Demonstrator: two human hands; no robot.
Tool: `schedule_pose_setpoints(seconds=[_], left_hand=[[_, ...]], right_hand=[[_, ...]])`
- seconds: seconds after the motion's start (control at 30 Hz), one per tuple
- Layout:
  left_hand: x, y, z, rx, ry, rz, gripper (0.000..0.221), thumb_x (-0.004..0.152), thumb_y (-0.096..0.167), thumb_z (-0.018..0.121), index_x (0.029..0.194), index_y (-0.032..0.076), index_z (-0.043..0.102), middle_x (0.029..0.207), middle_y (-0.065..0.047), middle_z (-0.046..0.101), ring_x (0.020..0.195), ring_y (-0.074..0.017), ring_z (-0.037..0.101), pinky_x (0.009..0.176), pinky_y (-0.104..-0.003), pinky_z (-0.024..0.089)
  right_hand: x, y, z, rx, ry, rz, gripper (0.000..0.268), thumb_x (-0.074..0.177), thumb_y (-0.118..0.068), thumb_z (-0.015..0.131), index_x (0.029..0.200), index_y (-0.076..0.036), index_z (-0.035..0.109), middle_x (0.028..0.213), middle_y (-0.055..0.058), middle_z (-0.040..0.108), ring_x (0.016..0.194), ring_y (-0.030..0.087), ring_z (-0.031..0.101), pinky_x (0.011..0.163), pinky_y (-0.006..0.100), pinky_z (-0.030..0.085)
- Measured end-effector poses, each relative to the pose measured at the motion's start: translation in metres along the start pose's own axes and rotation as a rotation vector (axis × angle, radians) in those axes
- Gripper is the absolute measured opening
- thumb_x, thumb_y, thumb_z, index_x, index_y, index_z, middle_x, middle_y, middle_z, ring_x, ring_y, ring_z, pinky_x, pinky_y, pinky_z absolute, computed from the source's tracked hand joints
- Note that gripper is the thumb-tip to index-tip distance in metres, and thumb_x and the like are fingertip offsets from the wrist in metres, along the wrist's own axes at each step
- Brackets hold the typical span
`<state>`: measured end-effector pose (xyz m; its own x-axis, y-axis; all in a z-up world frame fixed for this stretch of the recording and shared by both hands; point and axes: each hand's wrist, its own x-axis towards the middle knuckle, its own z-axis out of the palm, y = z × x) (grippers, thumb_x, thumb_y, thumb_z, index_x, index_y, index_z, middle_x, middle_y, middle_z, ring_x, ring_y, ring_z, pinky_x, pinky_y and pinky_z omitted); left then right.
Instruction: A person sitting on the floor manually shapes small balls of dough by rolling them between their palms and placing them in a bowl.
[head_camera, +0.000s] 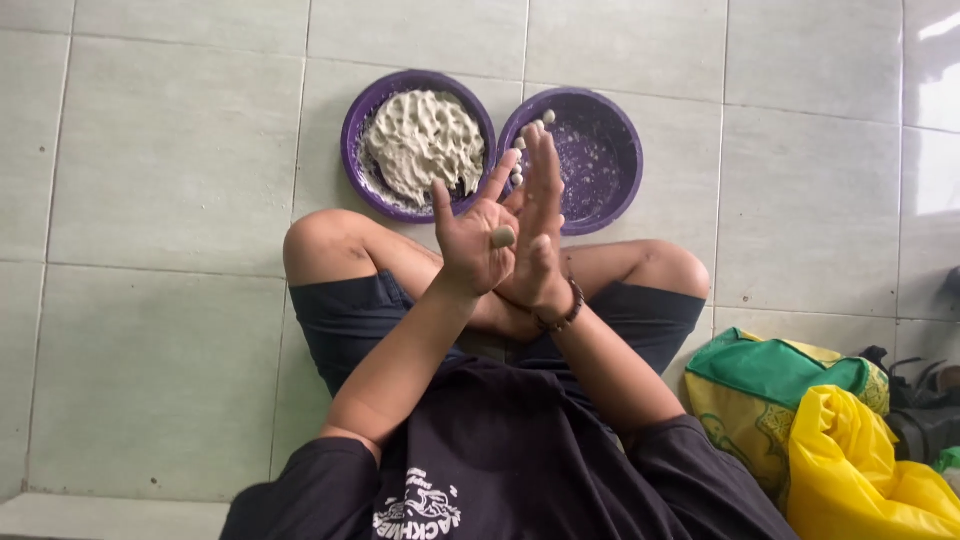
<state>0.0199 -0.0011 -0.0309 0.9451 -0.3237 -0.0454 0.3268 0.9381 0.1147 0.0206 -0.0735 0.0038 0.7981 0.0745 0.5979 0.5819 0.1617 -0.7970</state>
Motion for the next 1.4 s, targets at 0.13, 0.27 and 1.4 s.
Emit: schedule_pose_setpoints(seconds=[0.13,0.27,1.4], left_hand=[[0.007,0.014,-0.021,-0.025,0.065,-0.012,0.117,0.077,0.093,0.029,0.167,0.020,0.011,0.161,-0.029,0.026,0.147,-0.0517,0.029,0.112,-0.073,0.028],[0.004,0.021,-0.015,0.005,0.091,-0.045,0.112,0.077,0.090,0.035,0.165,0.022,0.021,0.164,-0.026,0.028,0.149,-0.0497,0.029,0.113,-0.073,0.029],[0.093,0.144,-0.217,2.469,0.389,-0.568,0.032,0.094,0.003,0.060,0.124,-0.008,0.060,0.116,-0.029,0.068,0.110,-0.0490,0.067,0.083,-0.066,0.055]], right_hand=[[-0.006,-0.017,-0.024,-0.497,-0.104,-0.047,0.057,0.099,-0.030,0.062,0.148,-0.002,0.051,0.151,0.019,0.048,0.152,0.045,0.021,0.127,0.050,0.014],[-0.034,0.001,-0.022,-0.855,-0.254,-0.108,0.049,0.084,-0.007,0.068,0.133,-0.009,0.068,0.132,0.013,0.066,0.142,0.047,0.039,0.116,0.052,0.031],[-0.040,0.293,-0.006,-1.542,-0.890,0.395,0.030,0.086,-0.037,0.067,0.096,-0.010,0.077,0.095,0.010,0.069,0.094,0.034,0.063,0.074,0.046,0.052]])
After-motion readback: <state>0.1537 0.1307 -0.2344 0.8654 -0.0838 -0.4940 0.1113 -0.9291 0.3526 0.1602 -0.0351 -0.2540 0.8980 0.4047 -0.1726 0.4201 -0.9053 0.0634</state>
